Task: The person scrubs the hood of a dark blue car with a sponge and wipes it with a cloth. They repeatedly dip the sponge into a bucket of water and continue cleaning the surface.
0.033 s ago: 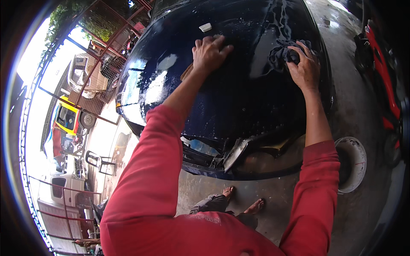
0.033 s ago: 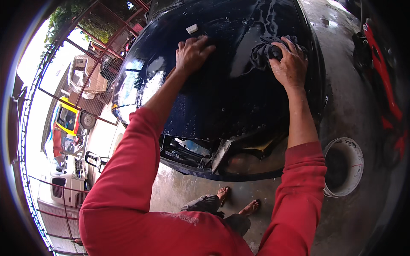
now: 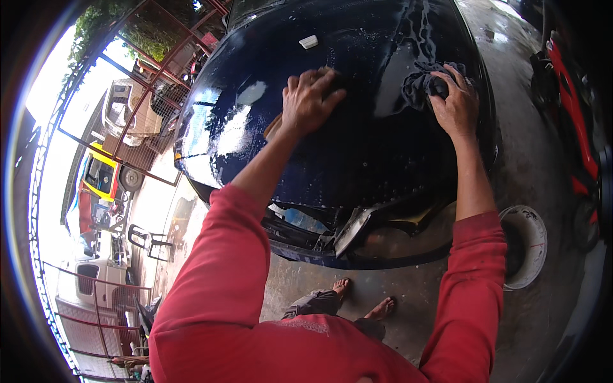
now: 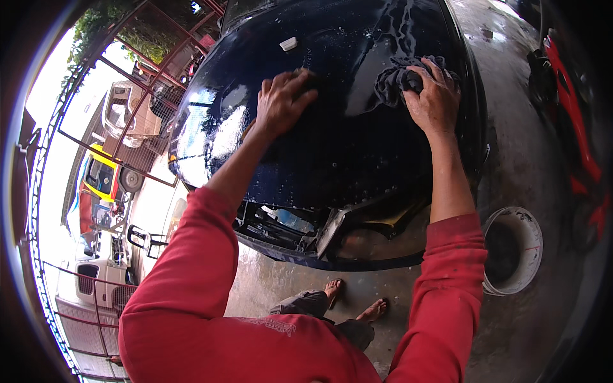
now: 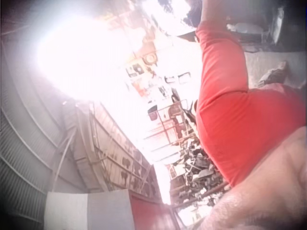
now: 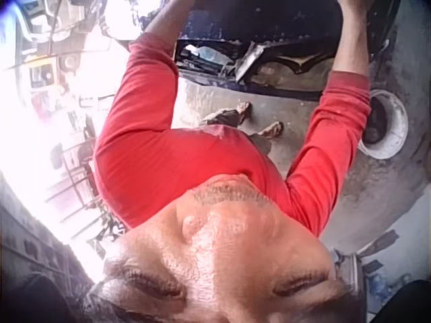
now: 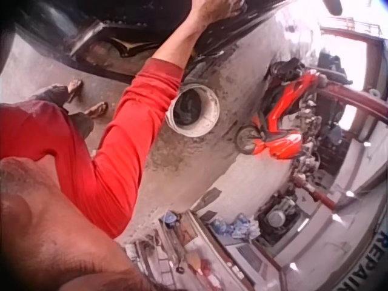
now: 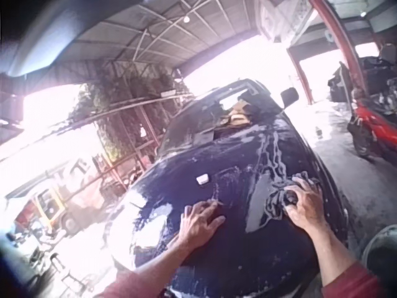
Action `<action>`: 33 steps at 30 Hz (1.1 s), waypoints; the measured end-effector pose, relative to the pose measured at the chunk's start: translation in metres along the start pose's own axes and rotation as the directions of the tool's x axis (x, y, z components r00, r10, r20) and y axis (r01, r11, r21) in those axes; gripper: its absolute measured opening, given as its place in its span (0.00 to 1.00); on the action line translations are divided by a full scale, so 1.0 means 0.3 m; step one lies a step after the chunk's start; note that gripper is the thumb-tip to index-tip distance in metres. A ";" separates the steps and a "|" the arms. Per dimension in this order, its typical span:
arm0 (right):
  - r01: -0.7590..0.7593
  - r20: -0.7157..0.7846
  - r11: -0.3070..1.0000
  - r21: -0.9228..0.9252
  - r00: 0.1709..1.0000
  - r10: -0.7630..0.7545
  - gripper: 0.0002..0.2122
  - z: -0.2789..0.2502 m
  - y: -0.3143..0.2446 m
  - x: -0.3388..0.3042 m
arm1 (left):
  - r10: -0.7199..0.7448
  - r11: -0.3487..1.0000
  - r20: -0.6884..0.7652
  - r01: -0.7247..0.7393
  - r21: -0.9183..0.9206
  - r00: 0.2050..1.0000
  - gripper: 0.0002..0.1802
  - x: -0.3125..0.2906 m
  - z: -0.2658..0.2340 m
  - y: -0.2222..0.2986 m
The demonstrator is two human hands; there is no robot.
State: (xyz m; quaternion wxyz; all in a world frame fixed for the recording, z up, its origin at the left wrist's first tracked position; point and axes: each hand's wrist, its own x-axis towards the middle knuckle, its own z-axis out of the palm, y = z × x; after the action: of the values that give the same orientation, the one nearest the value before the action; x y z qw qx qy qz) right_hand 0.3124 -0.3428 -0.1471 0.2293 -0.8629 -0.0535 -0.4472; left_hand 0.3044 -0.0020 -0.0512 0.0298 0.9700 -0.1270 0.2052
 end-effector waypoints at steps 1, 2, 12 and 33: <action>-0.029 0.060 1.000 0.006 0.998 0.029 0.21 -0.008 -0.005 0.000 | 0.064 0.997 -0.045 -0.066 -0.038 0.997 0.36 -0.203 -0.039 -0.033; -0.043 0.073 0.999 0.012 0.996 0.042 0.21 -0.010 -0.006 0.005 | 0.125 0.991 -0.028 -0.126 -0.042 0.992 0.39 -0.384 -0.073 -0.073; -0.147 0.127 0.989 -0.021 0.981 0.149 0.21 0.036 0.009 0.020 | 0.632 0.768 -0.067 -0.635 -0.080 0.772 0.35 0.474 0.120 -0.143; -0.149 0.155 0.985 -0.081 0.975 0.160 0.24 0.023 -0.009 0.000 | 0.516 0.850 -0.120 -0.524 -0.052 0.848 0.37 0.027 0.074 0.041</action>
State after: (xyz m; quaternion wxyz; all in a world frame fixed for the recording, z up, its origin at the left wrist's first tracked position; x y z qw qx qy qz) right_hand 0.3167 -0.3373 -0.1496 0.2284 -0.9051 0.0111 -0.3584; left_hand 0.3172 -0.0182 -0.0681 0.0197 0.8855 -0.3916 0.2493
